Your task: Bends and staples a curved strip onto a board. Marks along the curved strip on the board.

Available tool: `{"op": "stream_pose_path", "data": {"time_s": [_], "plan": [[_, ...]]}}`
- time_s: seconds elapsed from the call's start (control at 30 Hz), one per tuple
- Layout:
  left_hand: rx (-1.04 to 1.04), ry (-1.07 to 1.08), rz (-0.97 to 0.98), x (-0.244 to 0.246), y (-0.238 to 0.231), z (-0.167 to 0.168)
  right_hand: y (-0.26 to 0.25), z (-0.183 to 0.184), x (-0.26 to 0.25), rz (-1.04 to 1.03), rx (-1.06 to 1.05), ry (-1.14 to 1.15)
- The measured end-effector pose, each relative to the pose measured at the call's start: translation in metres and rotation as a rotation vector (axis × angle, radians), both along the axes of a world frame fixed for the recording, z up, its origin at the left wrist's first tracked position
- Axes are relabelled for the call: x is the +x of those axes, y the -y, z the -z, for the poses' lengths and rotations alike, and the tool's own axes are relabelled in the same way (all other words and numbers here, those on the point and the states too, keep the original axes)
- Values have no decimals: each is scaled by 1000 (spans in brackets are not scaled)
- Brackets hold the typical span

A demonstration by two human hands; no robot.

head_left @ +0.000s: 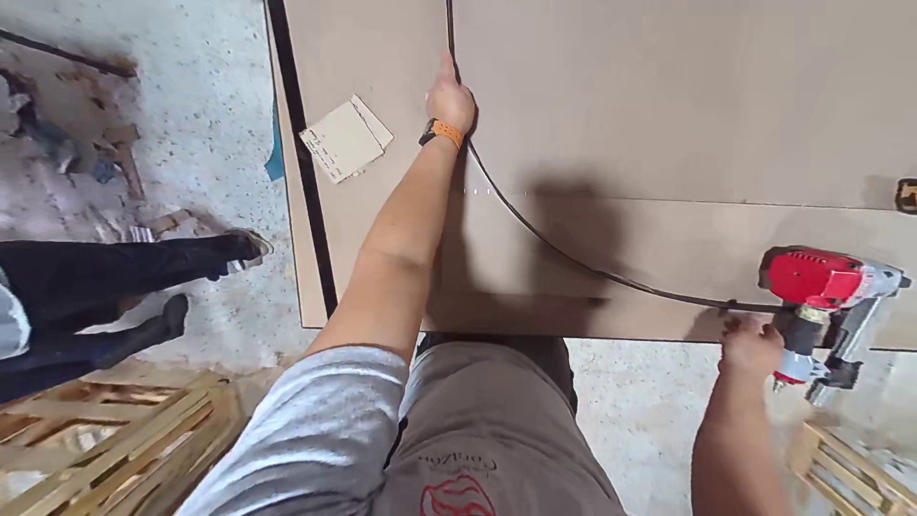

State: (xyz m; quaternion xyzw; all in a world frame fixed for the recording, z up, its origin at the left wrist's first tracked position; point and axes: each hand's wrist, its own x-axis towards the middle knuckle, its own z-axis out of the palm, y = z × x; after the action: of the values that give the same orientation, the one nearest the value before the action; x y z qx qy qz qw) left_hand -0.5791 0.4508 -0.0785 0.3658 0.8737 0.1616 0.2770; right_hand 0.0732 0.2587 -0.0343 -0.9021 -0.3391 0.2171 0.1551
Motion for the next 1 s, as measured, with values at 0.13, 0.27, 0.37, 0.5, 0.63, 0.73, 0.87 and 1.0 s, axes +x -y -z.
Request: {"op": "stream_pose_path", "data": {"time_s": [0.13, 0.27, 0.37, 0.5, 0.63, 0.73, 0.87, 1.0], "plan": [[16, 29, 4, 0, 3, -6, 60, -19, -141, -531, 113, 213], [8, 31, 12, 3, 6, -14, 84, 18, -295, -967, 330, 201], [-15, -2, 25, 4, 9, -16, 68, 48, -370, -978, 337, 260], [47, -19, 131, -1, 7, -8, 61, 80, -397, -866, 370, 363], [95, 46, 245, -19, 17, -10, 64, 84, -397, -844, 401, 385], [78, 37, 441, -22, 31, -22, 65, 85, -398, -777, 450, 386], [35, -81, 638, -48, 34, -4, 70, 80, -401, -781, 350, 357], [21, -180, 788, -67, 26, -17, 69, 79, -408, -765, 326, 428]]}}
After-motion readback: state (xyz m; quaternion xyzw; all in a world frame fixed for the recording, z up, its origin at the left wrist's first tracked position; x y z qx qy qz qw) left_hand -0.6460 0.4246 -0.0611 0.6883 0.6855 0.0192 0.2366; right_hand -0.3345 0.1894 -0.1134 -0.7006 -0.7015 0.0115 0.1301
